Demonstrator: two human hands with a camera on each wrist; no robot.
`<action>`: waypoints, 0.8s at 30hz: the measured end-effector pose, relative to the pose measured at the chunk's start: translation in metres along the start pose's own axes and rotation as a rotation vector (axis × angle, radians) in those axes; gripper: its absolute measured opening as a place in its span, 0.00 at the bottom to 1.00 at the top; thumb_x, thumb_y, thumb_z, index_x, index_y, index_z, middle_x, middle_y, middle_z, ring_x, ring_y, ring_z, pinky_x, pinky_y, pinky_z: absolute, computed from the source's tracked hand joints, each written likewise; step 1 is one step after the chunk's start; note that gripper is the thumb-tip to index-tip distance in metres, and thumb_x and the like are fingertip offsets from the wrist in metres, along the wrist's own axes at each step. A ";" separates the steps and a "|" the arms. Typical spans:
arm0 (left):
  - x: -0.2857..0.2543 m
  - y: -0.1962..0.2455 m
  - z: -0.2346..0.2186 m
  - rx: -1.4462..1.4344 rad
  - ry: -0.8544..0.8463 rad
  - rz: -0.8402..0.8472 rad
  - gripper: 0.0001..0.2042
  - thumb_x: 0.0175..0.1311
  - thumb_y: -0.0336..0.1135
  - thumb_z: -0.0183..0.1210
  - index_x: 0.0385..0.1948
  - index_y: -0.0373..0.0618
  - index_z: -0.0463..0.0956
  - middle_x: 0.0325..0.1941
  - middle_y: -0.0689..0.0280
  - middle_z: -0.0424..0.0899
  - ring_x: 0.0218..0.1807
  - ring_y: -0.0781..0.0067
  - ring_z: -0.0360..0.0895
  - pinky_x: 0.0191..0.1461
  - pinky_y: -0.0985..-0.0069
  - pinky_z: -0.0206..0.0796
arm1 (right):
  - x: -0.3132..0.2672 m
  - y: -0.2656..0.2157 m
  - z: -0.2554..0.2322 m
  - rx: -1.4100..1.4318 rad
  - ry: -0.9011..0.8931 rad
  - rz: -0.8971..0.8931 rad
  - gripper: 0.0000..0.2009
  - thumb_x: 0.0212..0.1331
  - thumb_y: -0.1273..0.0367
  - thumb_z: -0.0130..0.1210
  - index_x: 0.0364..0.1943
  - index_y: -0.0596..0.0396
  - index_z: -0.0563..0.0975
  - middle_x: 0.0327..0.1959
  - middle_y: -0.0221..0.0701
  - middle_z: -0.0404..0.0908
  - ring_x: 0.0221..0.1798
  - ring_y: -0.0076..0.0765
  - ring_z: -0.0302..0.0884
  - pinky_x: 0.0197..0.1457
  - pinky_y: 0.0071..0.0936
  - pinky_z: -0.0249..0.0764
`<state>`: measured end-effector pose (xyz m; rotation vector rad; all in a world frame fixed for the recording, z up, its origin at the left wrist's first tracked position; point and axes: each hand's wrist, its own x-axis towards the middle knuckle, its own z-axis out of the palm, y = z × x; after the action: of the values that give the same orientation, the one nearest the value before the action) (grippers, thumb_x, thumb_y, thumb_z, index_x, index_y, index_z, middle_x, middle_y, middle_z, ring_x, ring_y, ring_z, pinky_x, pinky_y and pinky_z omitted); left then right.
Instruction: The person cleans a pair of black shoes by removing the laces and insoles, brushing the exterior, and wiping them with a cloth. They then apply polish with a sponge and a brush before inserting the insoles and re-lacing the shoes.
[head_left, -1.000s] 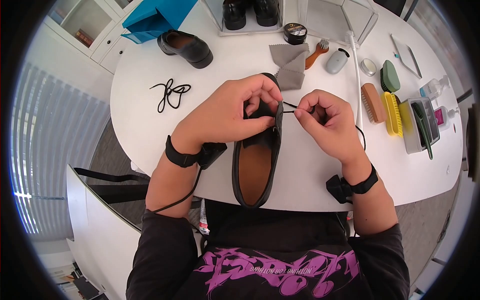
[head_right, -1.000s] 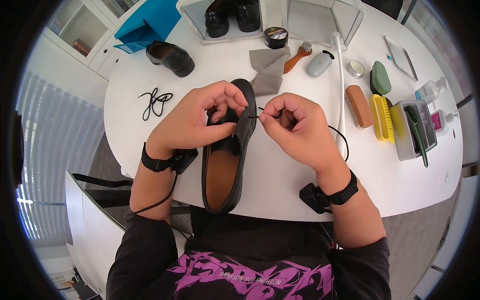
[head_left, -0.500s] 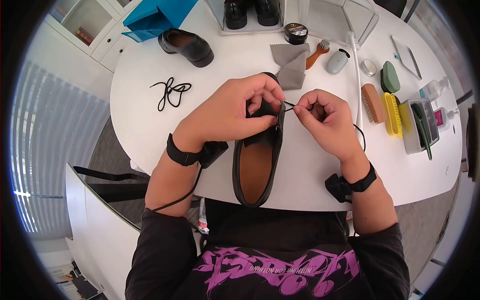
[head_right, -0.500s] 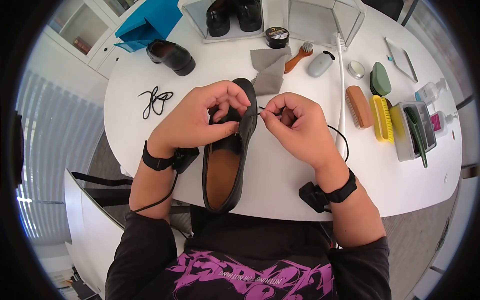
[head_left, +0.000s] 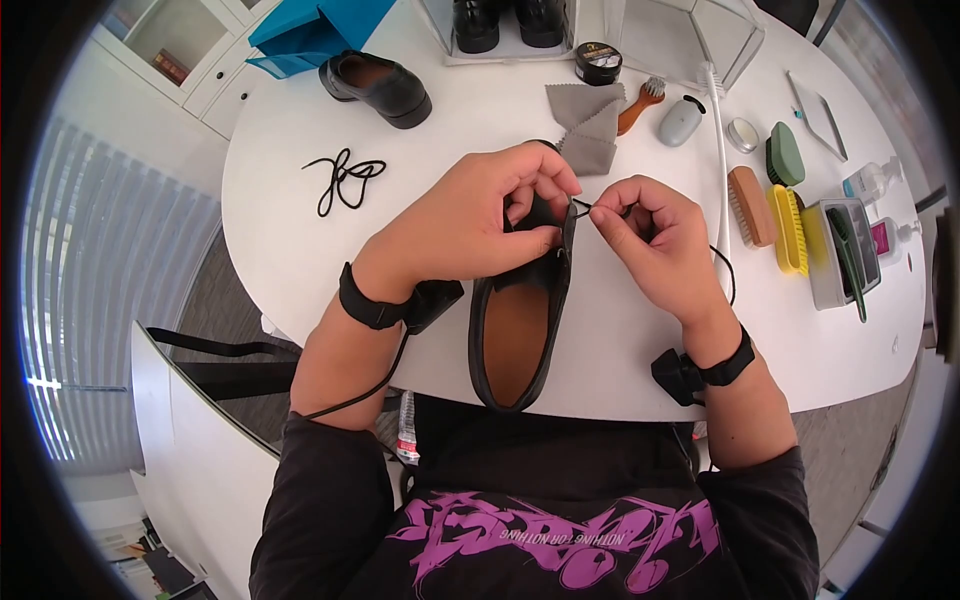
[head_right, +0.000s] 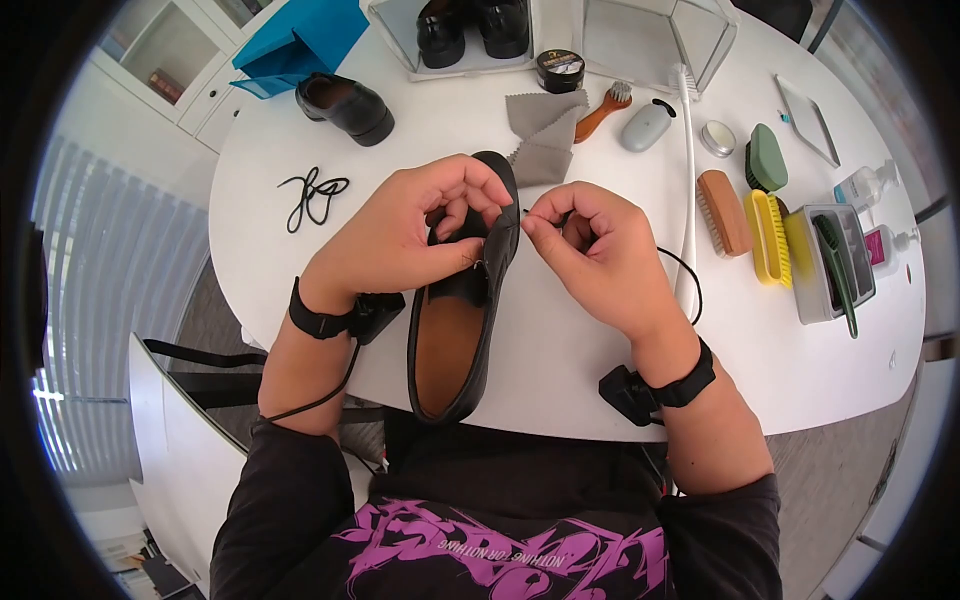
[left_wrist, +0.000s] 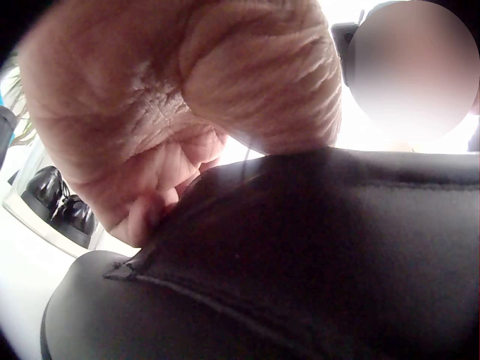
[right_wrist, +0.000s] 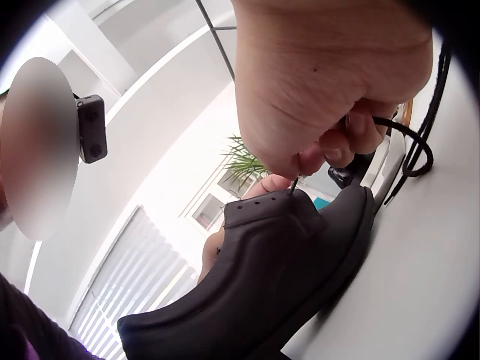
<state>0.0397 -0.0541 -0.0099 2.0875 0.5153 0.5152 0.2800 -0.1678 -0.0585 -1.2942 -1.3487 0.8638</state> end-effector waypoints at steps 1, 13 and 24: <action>0.000 -0.001 0.001 0.007 0.006 0.003 0.24 0.58 0.21 0.69 0.60 0.42 0.84 0.42 0.71 0.91 0.32 0.85 0.68 0.41 0.81 0.66 | -0.001 0.000 0.001 0.022 0.011 -0.004 0.04 0.76 0.73 0.72 0.43 0.58 0.88 0.29 0.13 0.80 0.28 0.07 0.64 0.32 0.16 0.60; 0.001 -0.003 0.009 0.039 0.041 -0.008 0.21 0.59 0.21 0.70 0.57 0.41 0.83 0.37 0.73 0.89 0.32 0.85 0.70 0.39 0.81 0.65 | 0.001 0.001 -0.002 -0.148 -0.068 -0.213 0.11 0.71 0.72 0.77 0.52 0.59 0.89 0.45 0.30 0.89 0.39 0.23 0.81 0.44 0.24 0.78; 0.000 0.006 0.011 0.013 0.111 -0.027 0.15 0.65 0.20 0.70 0.52 0.42 0.81 0.34 0.75 0.85 0.33 0.88 0.73 0.38 0.83 0.63 | -0.001 -0.009 -0.001 -0.114 -0.191 -0.464 0.25 0.59 0.68 0.81 0.58 0.58 0.81 0.58 0.39 0.85 0.61 0.46 0.85 0.69 0.37 0.80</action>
<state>0.0465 -0.0647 -0.0112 2.0692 0.6119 0.6164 0.2790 -0.1700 -0.0496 -0.9379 -1.7805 0.6024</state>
